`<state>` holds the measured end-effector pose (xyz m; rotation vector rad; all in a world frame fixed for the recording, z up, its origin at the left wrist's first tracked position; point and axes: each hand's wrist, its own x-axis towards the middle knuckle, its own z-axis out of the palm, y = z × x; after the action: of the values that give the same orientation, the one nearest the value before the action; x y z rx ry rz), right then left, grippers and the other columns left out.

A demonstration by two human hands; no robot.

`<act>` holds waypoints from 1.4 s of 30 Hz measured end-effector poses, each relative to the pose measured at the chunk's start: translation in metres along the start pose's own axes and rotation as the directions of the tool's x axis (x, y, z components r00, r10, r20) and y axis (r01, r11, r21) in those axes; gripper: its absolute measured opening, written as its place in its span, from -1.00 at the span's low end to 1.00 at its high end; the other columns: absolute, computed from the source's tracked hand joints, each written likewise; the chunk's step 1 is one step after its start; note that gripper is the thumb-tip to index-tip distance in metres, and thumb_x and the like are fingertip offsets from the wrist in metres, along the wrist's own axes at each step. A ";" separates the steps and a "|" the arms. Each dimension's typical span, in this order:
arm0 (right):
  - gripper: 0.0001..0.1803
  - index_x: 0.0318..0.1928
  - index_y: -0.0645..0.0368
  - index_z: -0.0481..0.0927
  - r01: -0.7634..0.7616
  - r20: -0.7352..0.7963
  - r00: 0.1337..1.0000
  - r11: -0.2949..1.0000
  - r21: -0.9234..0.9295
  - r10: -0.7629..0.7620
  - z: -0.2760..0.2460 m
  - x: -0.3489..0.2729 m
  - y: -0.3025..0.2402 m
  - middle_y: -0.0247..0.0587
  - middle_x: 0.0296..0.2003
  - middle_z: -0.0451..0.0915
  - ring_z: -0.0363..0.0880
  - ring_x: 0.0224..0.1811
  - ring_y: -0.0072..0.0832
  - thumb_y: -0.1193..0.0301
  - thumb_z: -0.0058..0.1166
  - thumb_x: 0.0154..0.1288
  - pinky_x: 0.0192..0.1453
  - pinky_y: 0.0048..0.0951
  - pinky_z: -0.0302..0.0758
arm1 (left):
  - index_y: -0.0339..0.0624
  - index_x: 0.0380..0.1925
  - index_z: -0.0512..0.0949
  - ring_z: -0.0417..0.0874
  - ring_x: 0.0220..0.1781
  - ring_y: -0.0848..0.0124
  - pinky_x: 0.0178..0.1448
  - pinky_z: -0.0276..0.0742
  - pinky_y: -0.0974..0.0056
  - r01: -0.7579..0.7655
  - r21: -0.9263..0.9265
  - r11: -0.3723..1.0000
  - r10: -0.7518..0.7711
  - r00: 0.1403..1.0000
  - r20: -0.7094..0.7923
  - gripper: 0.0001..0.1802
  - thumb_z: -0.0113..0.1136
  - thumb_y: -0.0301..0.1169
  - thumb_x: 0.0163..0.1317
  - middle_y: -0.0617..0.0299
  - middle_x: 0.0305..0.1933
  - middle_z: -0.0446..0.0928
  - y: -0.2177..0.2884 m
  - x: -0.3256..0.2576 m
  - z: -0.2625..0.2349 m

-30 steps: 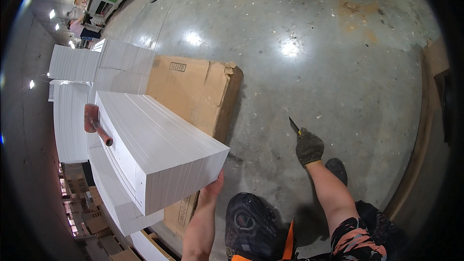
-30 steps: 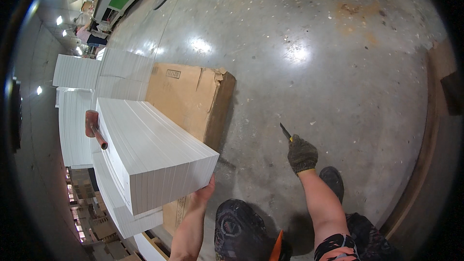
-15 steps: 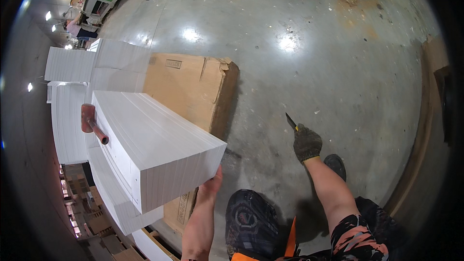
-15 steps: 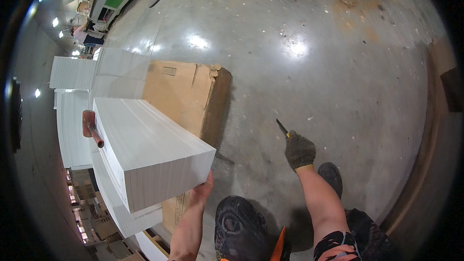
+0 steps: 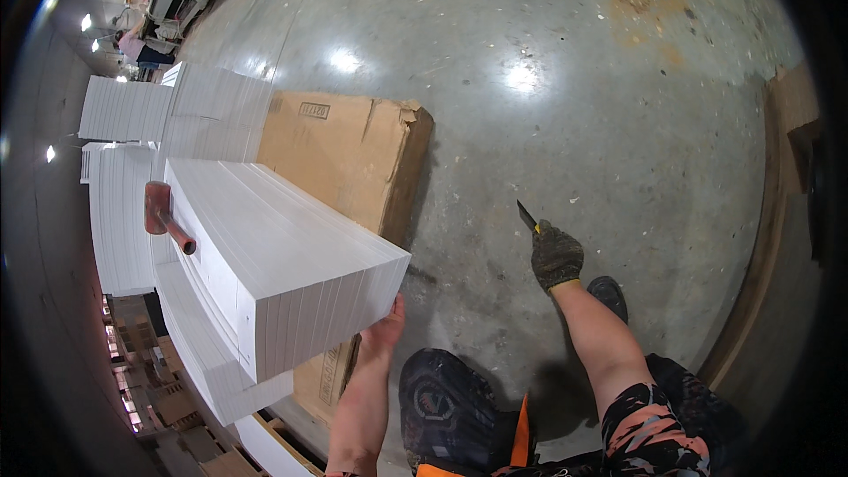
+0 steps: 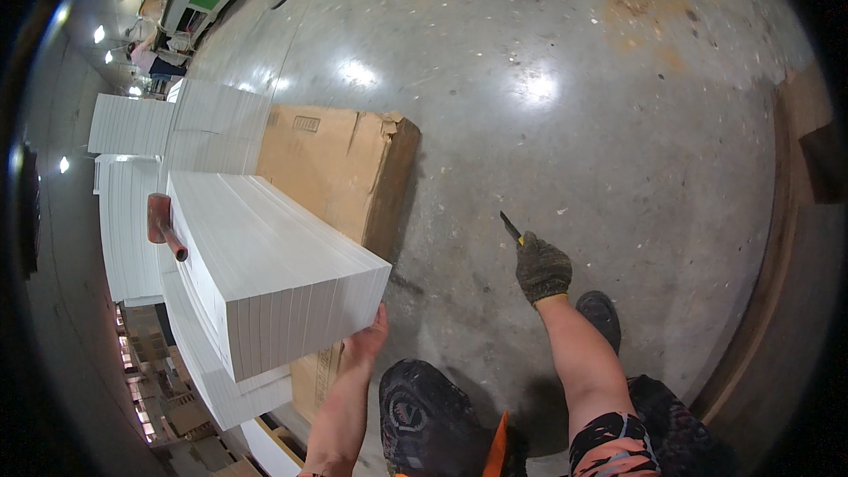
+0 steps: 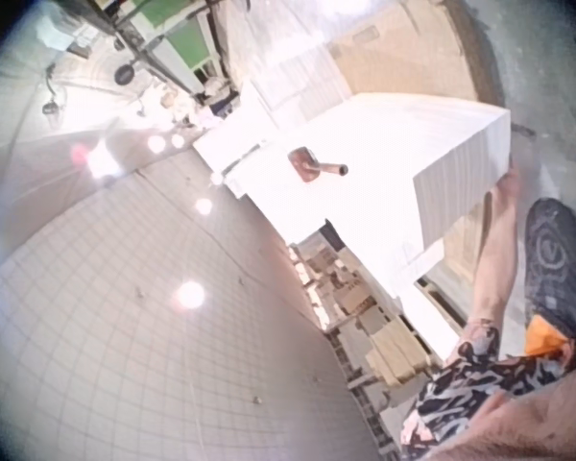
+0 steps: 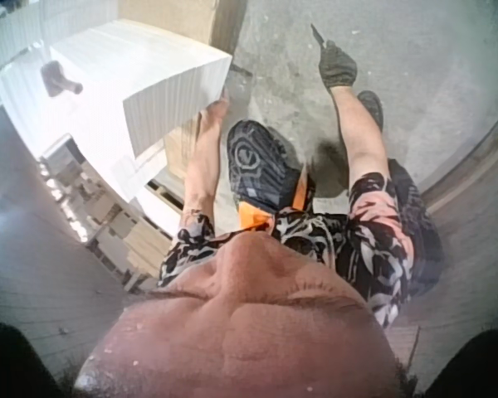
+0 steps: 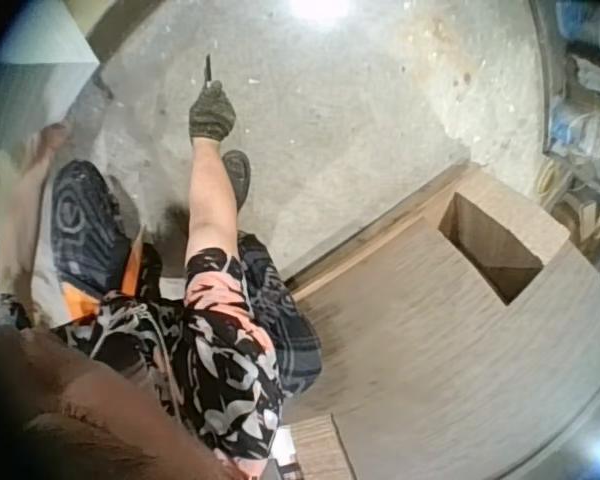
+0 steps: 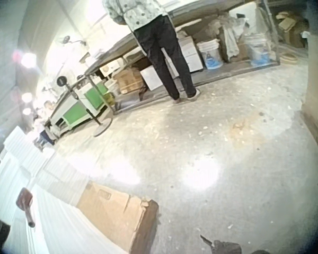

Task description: The person sands the edges and corners of a stack of white boards by hand, moving the sandpaper along the sides and corners of the stack while holding it steady.

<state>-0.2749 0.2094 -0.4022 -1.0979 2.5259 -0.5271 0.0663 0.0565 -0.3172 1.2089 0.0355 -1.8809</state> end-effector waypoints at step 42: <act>-0.44 0.36 0.00 0.39 -0.404 0.582 0.401 0.433 0.805 -0.708 -0.038 0.045 -0.156 -0.32 -0.32 0.50 0.40 -0.41 -0.56 0.47 -0.09 0.34 -0.29 -0.45 0.50 | -0.32 -0.10 0.53 0.68 -0.32 0.31 -0.24 0.70 0.23 -0.154 0.859 0.489 0.496 0.859 -0.128 -0.74 0.31 -0.50 0.24 0.13 -0.23 0.61 -0.027 -0.072 0.042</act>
<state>-0.2233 0.0846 -0.3040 -0.7993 0.7646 -0.8602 0.0282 0.1006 -0.2521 2.0203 -0.9502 -1.2612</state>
